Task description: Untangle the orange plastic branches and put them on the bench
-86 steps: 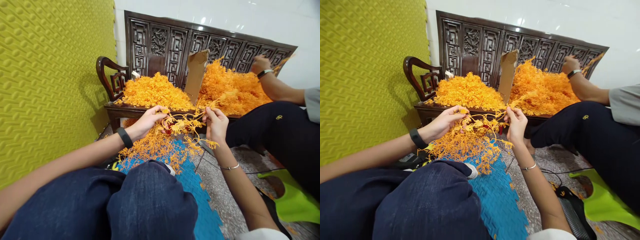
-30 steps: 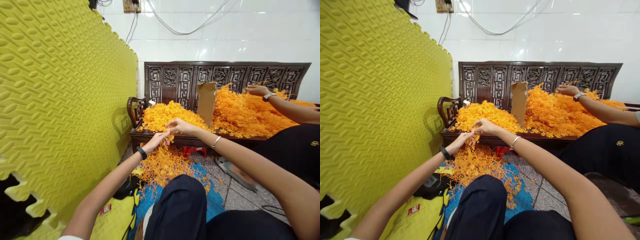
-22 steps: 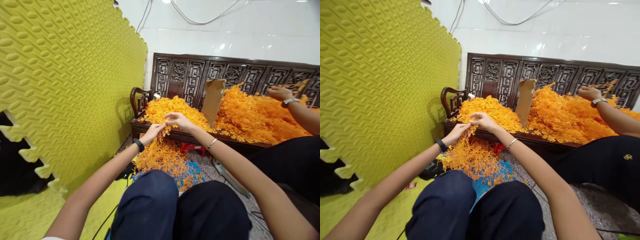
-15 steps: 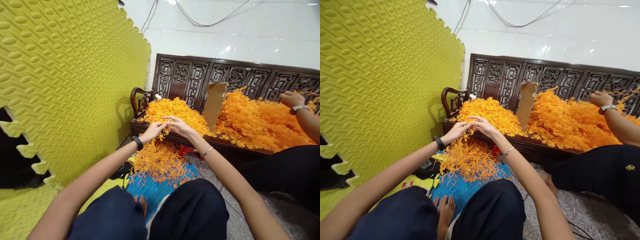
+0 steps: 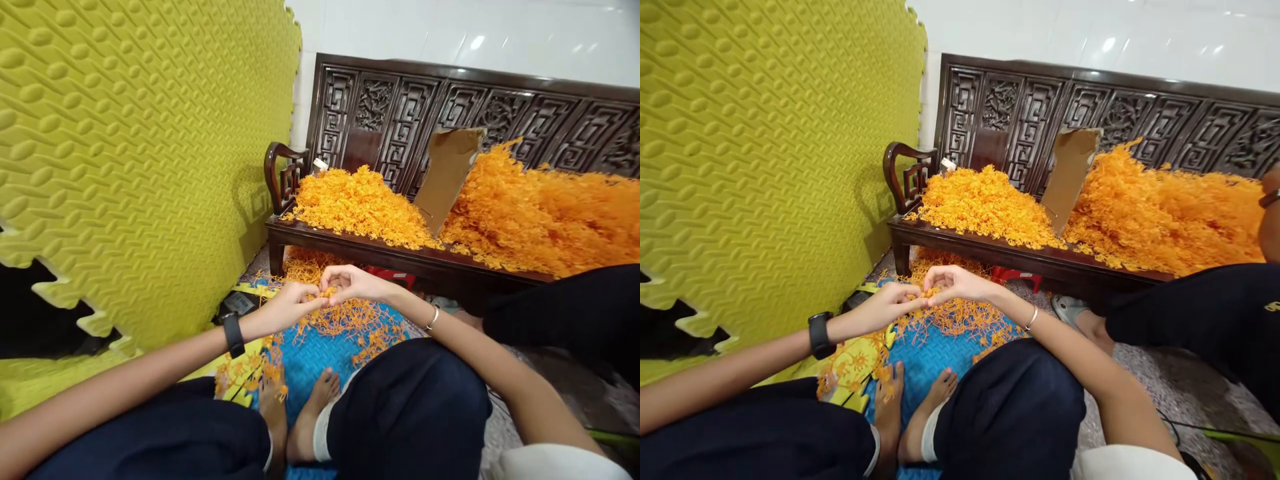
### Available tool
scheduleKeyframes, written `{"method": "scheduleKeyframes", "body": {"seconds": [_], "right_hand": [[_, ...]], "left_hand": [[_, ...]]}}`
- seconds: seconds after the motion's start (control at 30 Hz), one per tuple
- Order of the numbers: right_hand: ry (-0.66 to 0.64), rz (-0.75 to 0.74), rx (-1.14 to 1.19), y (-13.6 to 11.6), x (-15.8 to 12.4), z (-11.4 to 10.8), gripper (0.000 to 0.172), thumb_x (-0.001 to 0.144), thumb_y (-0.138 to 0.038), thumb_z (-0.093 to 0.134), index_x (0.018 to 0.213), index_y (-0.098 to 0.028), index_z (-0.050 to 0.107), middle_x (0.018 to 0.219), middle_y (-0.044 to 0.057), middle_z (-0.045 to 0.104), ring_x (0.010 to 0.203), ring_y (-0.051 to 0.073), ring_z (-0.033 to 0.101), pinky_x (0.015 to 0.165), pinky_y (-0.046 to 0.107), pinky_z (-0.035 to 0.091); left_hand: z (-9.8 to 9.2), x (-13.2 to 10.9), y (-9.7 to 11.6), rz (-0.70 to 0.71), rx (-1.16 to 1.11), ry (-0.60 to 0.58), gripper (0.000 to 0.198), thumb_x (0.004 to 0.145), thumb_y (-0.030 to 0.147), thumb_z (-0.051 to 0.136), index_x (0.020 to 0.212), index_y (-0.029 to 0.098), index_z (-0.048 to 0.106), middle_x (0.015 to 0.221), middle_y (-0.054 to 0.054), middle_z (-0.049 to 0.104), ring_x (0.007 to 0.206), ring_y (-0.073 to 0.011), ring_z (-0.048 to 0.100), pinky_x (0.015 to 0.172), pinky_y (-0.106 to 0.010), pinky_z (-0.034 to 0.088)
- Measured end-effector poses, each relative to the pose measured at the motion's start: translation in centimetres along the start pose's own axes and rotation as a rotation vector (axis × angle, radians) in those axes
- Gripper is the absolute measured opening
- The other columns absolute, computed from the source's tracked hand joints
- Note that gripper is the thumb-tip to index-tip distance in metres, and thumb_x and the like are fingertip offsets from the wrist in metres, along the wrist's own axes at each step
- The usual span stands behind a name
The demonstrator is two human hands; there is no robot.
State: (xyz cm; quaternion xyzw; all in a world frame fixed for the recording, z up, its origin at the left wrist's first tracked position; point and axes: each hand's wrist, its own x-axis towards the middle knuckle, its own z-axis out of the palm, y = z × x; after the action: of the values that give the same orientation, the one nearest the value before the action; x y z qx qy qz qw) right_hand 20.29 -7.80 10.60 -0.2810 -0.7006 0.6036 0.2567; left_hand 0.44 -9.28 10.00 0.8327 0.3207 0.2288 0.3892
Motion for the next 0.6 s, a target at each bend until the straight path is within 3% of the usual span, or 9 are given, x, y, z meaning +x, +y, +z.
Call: {"method": "scheduleKeyframes", "body": {"seconds": [0.17,0.27,0.47,0.6], "right_hand": [[0.022,0.013,0.002,-0.3,0.2,1.3,0.022,0.071,-0.029,0.071,0.076,-0.014,0.056,0.065,-0.002,0.060,0.052,0.006,0.051,0.050,0.019,0.039],[0.011,0.043,-0.005,-0.3,-0.6,1.4,0.021,0.070,-0.029,0.071,0.072,-0.013,0.057,0.064,-0.002,0.060,0.050,0.006,0.051,0.048,0.020,0.038],[0.053,0.082,0.029,0.3,-2.4,1.5,0.023,0.067,-0.029,0.073,0.069,-0.013,0.057,0.060,-0.002,0.060,0.048,0.006,0.052,0.047,0.020,0.039],[0.102,0.063,0.052,0.9,-2.9,1.3,0.024,0.066,-0.029,0.074,0.067,-0.013,0.056,0.059,-0.003,0.059,0.046,0.006,0.051,0.045,0.020,0.039]], "left_hand": [[0.1,-1.9,0.4,-0.002,-0.013,-0.008,0.035,0.083,0.043,0.047,0.065,0.015,0.056,0.050,0.007,0.031,0.047,-0.0091,0.025,0.046,-0.023,0.017],[0.5,-2.3,1.0,-0.006,-0.079,-0.053,0.034,0.084,0.041,0.046,0.062,0.016,0.054,0.053,0.006,0.033,0.050,-0.0102,0.028,0.047,-0.024,0.019],[2.1,-2.1,1.4,-0.089,-0.134,-0.077,0.036,0.081,0.044,0.047,0.070,0.014,0.063,0.053,0.004,0.037,0.051,-0.0115,0.030,0.048,-0.024,0.020],[3.3,-1.5,1.0,-0.121,-0.163,-0.066,0.040,0.082,0.047,0.044,0.066,0.014,0.061,0.051,0.006,0.031,0.049,-0.0107,0.026,0.046,-0.024,0.018]]}}
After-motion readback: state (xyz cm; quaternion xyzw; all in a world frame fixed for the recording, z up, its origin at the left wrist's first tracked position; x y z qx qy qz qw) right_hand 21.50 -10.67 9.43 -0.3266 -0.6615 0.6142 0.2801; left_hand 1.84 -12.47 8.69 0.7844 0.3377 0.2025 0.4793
